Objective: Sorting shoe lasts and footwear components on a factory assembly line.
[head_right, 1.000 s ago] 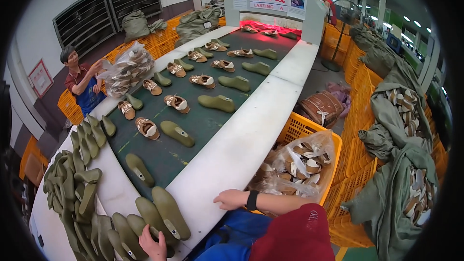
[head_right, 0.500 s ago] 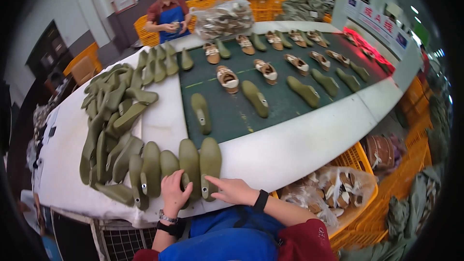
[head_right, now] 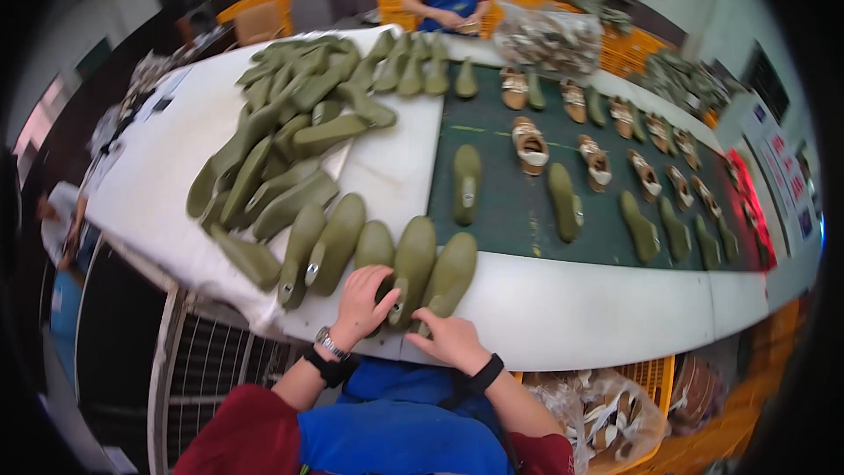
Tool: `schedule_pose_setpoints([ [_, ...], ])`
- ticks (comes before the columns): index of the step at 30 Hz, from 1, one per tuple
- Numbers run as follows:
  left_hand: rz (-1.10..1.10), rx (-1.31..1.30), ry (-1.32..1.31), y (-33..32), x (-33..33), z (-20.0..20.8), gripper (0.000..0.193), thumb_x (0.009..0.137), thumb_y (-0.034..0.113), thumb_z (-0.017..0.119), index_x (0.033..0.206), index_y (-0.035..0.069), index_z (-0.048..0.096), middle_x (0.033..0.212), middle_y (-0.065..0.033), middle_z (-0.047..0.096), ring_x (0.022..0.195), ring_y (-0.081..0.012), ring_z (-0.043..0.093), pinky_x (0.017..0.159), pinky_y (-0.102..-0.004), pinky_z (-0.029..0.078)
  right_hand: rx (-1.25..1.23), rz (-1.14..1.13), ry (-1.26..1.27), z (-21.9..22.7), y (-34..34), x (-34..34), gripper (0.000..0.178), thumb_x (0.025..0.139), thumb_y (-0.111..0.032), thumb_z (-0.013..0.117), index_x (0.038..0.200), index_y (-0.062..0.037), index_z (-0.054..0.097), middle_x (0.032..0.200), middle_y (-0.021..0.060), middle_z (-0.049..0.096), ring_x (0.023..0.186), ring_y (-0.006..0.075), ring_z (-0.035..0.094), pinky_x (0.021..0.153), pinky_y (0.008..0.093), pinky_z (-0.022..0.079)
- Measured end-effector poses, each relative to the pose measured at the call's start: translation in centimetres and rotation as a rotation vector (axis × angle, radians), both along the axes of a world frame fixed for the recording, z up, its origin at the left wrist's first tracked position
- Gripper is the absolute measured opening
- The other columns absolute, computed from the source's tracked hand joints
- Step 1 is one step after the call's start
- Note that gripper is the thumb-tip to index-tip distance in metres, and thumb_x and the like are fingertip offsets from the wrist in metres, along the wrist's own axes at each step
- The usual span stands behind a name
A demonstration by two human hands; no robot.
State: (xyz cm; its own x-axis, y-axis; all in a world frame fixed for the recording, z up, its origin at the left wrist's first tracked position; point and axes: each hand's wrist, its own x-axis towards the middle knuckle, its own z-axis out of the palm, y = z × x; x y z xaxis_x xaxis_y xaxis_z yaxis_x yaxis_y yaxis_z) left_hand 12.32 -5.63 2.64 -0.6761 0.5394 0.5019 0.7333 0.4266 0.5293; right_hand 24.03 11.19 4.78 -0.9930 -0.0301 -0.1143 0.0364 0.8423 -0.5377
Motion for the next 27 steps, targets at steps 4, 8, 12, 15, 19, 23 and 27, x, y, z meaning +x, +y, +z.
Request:
schedule_pose_setpoints([
  [4, 0.053, 0.027, -0.060, -2.0, 0.7, -0.4, 0.042, 0.080, 0.021, 0.066, 0.114, 0.000, 0.053, 0.120, -0.0196, 0.051, 0.116, -0.0371, 0.045, 0.099, -0.0439, 0.036, 0.009, 0.021, 0.014, 0.1, -0.3, -0.3, 0.038, 0.082, -0.044, 0.062, 0.108, -0.0174, 0.055, 0.071, 0.0100, 0.065, 0.066, 0.0322, 0.064, 0.059, 0.0413, 0.050],
  [8, 0.202, -0.039, 0.057, -6.1, 0.3, 0.8, 0.049, 0.077, 0.022, 0.069, 0.118, 0.002, 0.051, 0.127, -0.0209, 0.044, 0.124, -0.0422, 0.037, 0.103, -0.0481, 0.032, -0.009, 0.015, 0.009, 0.0, -0.2, -0.3, 0.036, 0.081, -0.043, 0.063, 0.105, -0.0166, 0.055, 0.068, 0.0098, 0.064, 0.064, 0.0322, 0.064, 0.057, 0.0408, 0.049],
  [12, 0.520, -0.257, 0.194, -10.2, -3.4, 2.3, 0.061, 0.075, 0.030, 0.071, 0.125, 0.003, 0.048, 0.126, -0.0211, 0.046, 0.121, -0.0399, 0.041, 0.101, -0.0456, 0.034, 0.003, 0.013, 0.021, 0.1, -0.1, -0.2, 0.036, 0.080, -0.043, 0.064, 0.103, -0.0158, 0.054, 0.064, 0.0089, 0.063, 0.061, 0.0324, 0.063, 0.056, 0.0408, 0.049],
  [15, 0.405, 0.015, -0.528, -12.7, -8.1, -0.7, 0.069, 0.076, 0.030, 0.070, 0.133, 0.003, 0.042, 0.131, -0.0217, 0.046, 0.121, -0.0342, 0.046, 0.101, -0.0397, 0.037, 0.062, 0.011, -0.018, 0.3, -0.2, -0.2, 0.043, 0.079, -0.045, 0.065, 0.109, -0.0165, 0.054, 0.068, 0.0105, 0.064, 0.064, 0.0327, 0.063, 0.059, 0.0407, 0.049],
  [19, 0.322, 0.183, -0.774, -11.8, -9.7, -0.8, 0.082, 0.075, 0.032, 0.067, 0.141, 0.000, 0.031, 0.132, -0.0225, 0.048, 0.119, -0.0272, 0.050, 0.099, -0.0326, 0.038, 0.023, -0.068, 0.020, 1.5, 0.7, 0.8, 0.052, 0.076, -0.042, 0.068, 0.121, -0.0186, 0.052, 0.091, 0.0152, 0.064, 0.080, 0.0328, 0.064, 0.064, 0.0413, 0.050],
  [23, 0.251, 0.191, -0.926, -9.4, -8.5, -2.6, 0.087, 0.077, 0.035, 0.064, 0.143, -0.003, 0.023, 0.134, -0.0240, 0.045, 0.124, -0.0274, 0.045, 0.102, -0.0304, 0.035, -0.044, -0.202, -0.038, 1.5, 2.1, 0.4, 0.067, 0.074, -0.035, 0.072, 0.133, -0.0157, 0.045, 0.132, 0.0269, 0.038, 0.115, 0.0413, 0.046, 0.086, 0.0446, 0.046],
  [27, 0.239, 0.211, -0.829, -9.4, -8.1, -4.0, 0.085, 0.080, 0.043, 0.066, 0.143, 0.000, 0.027, 0.135, -0.0237, 0.044, 0.128, -0.0339, 0.039, 0.106, -0.0366, 0.030, -0.075, -0.254, 0.190, -0.6, 2.5, -0.3, 0.064, 0.077, -0.030, 0.070, 0.132, -0.0095, 0.045, 0.137, 0.0305, 0.030, 0.125, 0.0458, 0.034, 0.103, 0.0452, 0.034],
])
